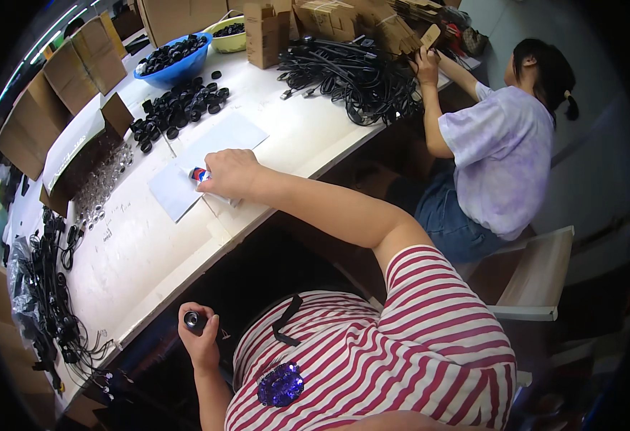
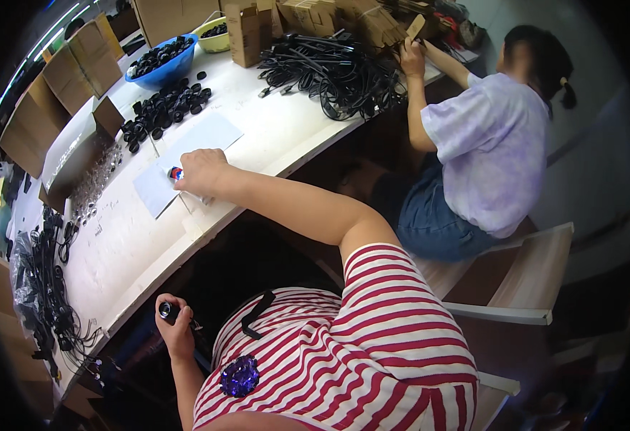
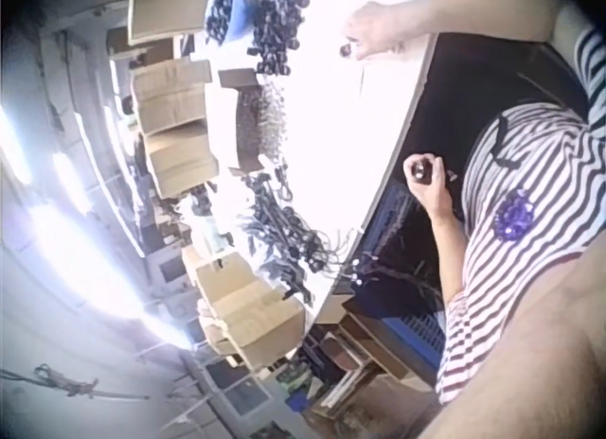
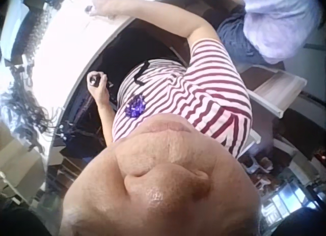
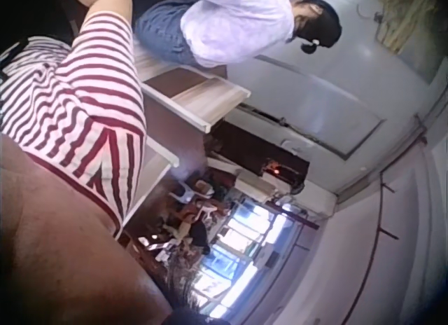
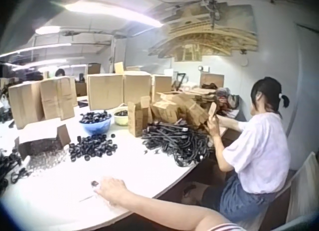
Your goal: The person assembles small electronic devices by inserting a wired component into a black cylindrical housing, applying glue from a tube, and securing a cap. The person repeats this process for multiple units, handling the components and tools by hand.
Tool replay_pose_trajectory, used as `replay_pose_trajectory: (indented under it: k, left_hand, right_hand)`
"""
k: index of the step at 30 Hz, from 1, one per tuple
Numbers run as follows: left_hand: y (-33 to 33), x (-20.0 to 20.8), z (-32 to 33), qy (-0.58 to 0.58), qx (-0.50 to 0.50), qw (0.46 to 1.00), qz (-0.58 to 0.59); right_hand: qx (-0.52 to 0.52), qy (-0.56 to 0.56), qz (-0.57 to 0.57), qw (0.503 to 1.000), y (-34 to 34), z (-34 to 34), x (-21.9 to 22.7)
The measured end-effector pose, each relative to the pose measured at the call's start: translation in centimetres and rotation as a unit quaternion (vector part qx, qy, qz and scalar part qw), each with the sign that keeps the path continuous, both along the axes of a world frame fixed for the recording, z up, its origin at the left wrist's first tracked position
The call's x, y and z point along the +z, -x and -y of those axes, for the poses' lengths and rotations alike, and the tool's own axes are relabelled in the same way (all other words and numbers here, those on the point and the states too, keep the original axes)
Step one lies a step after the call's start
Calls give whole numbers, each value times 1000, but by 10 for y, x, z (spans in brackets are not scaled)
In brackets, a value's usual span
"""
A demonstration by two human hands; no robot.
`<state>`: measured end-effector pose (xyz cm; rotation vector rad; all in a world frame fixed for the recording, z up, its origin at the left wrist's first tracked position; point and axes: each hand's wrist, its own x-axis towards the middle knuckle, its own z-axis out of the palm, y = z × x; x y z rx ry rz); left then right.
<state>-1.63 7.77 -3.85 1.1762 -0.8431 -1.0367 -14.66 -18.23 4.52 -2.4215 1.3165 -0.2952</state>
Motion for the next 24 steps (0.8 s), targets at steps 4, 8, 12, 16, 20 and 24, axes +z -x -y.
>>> replay_pose_trajectory:
  k: [4,8,12,16,20,24]
  left_hand:
    - [7,5,-2,-8,27,999,-36]
    - [6,2,-2,13,32,999,-37]
    - [3,13,3,30,58,998,-9]
    - [12,40,13,23,75,997,4]
    - [16,47,13,35,48,998,-12]
    - [16,43,12,12,29,998,60]
  right_hand:
    - [14,7,11,1000,-4,2,-4]
    - [30,33,72,996,-7,-7,-8]
    - [113,0,203,973,9,-48,10]
    - [207,-14,307,929,24,-117,10]
    - [244,-26,341,908,30,-148,-8]
    - [206,1,376,904,37,-154,-13]
